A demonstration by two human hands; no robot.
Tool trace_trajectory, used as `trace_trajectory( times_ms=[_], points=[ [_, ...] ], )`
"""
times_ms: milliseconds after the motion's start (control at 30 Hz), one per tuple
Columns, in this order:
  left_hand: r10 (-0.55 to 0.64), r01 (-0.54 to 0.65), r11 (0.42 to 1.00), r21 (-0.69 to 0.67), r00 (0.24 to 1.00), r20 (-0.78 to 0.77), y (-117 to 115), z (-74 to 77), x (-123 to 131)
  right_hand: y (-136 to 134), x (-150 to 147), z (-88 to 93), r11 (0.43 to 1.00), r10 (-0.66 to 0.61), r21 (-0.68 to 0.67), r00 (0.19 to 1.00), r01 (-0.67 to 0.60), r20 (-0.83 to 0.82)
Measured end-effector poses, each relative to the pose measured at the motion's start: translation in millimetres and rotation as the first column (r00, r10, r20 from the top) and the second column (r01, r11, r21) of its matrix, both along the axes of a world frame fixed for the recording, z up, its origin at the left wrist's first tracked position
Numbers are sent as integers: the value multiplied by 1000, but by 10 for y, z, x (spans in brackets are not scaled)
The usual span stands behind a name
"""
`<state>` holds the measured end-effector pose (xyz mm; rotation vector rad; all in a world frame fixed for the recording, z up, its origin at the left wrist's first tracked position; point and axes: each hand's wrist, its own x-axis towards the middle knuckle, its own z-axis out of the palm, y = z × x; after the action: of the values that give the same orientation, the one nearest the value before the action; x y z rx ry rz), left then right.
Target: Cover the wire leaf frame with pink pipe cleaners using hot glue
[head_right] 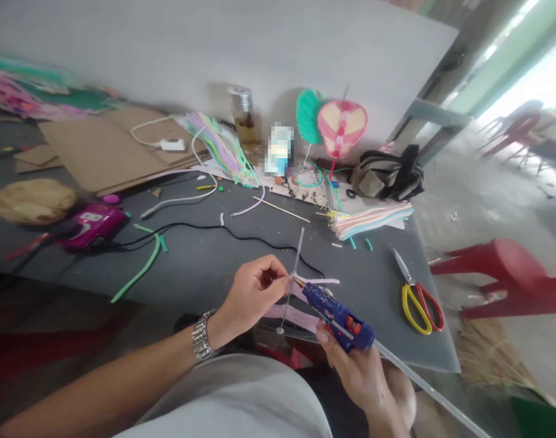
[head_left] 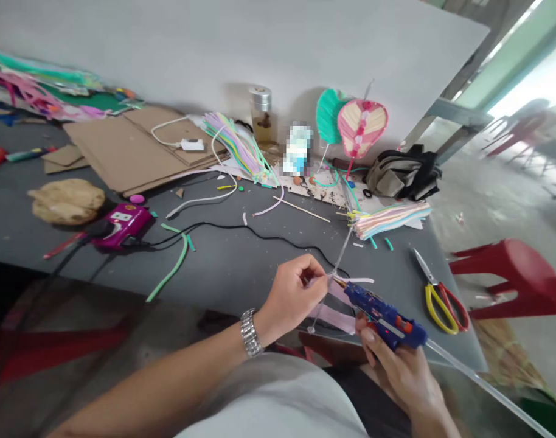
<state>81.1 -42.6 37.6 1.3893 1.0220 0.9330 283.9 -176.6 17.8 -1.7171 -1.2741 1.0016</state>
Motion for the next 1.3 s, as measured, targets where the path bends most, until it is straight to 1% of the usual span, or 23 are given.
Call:
trace_trajectory(
  times_ms=[67,267,500,667,900,1133,1300],
  points=[
    [-4,4,1000,-1,1000,10,1,3,-1,9,13,2,1000,13,15,1000,-13,-18],
    [4,-3,1000,-7,999,44,23,-23,-14,96,-31,94,999,-49,23,999,49,-19],
    [5,-3,1000,-29,998,67,39,-21,-35,81,40,33,998,-30,-55,998,27,-47],
    [4,-3,999,-35,999,49,50,-19,-42,121,15,53,999,-49,-22,998,48,-30],
    [4,-3,1000,-25,998,60,53,-13,-33,137,1,84,998,-47,-38,999,46,-20],
    [4,-4,1000,-2,998,56,45,-31,-23,151,21,124,999,-15,-39,999,13,-42],
    [12,-13,1000,4,998,63,35,-39,-20,137,65,100,999,-8,-47,999,6,-37]
  ],
)
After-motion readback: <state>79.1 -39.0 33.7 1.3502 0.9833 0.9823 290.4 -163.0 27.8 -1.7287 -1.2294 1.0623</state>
